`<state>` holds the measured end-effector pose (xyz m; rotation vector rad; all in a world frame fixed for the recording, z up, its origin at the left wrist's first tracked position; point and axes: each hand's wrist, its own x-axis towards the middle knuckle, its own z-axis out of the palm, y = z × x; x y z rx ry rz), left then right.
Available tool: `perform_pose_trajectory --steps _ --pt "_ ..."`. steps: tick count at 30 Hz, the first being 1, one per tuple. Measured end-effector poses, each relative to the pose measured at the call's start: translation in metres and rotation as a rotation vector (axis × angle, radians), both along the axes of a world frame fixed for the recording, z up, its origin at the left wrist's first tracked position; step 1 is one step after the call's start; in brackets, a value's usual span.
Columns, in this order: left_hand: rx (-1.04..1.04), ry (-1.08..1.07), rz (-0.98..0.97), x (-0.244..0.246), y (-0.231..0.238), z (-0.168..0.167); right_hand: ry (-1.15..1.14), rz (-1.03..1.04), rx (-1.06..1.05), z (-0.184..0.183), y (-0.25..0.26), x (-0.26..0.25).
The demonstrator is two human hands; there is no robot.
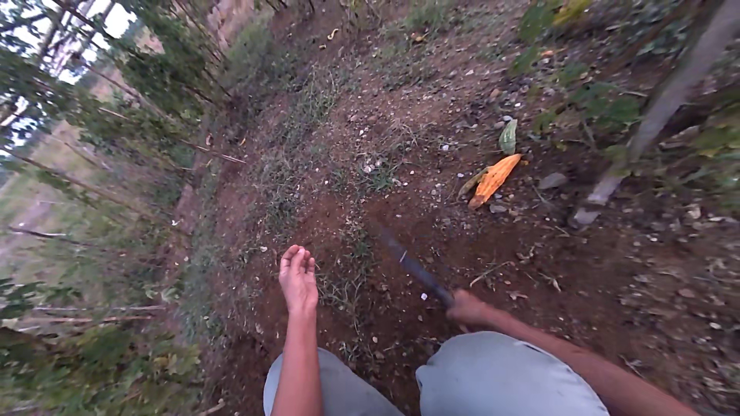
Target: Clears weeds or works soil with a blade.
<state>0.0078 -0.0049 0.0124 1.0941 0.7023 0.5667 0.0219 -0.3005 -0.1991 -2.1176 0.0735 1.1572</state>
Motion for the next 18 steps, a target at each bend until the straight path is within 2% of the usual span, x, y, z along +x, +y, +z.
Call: perform_pose_trajectory --steps 1,3,6,10,13,14,15,16,18 --pt "0.001 0.000 0.001 0.000 0.000 0.000 0.026 0.187 -0.085 0.003 0.002 -0.005" --pt "0.006 0.000 -0.008 -0.001 0.001 0.002 0.002 0.370 -0.143 0.011 -0.009 -0.004" --pt "0.011 -0.004 -0.004 -0.004 0.005 0.005 -0.040 0.329 -0.113 0.029 -0.041 0.014" --pt "0.012 -0.006 0.011 -0.007 0.011 0.005 -0.015 -0.093 0.031 0.051 -0.055 0.033" --pt "0.009 -0.008 0.010 -0.005 0.010 0.004 -0.003 -0.507 0.202 0.051 -0.027 0.029" --pt "0.006 -0.008 0.009 -0.004 0.009 0.004 -0.008 -0.589 0.243 0.043 -0.016 0.022" --pt "0.003 -0.008 0.008 -0.003 0.007 0.004 -0.025 -0.578 0.236 0.032 -0.008 0.011" --pt "0.001 -0.008 0.007 -0.002 0.005 0.003 -0.058 -0.460 0.168 0.019 -0.006 -0.002" --pt "-0.004 -0.004 0.006 0.002 0.002 0.003 -0.045 -0.025 -0.062 -0.002 -0.011 -0.020"
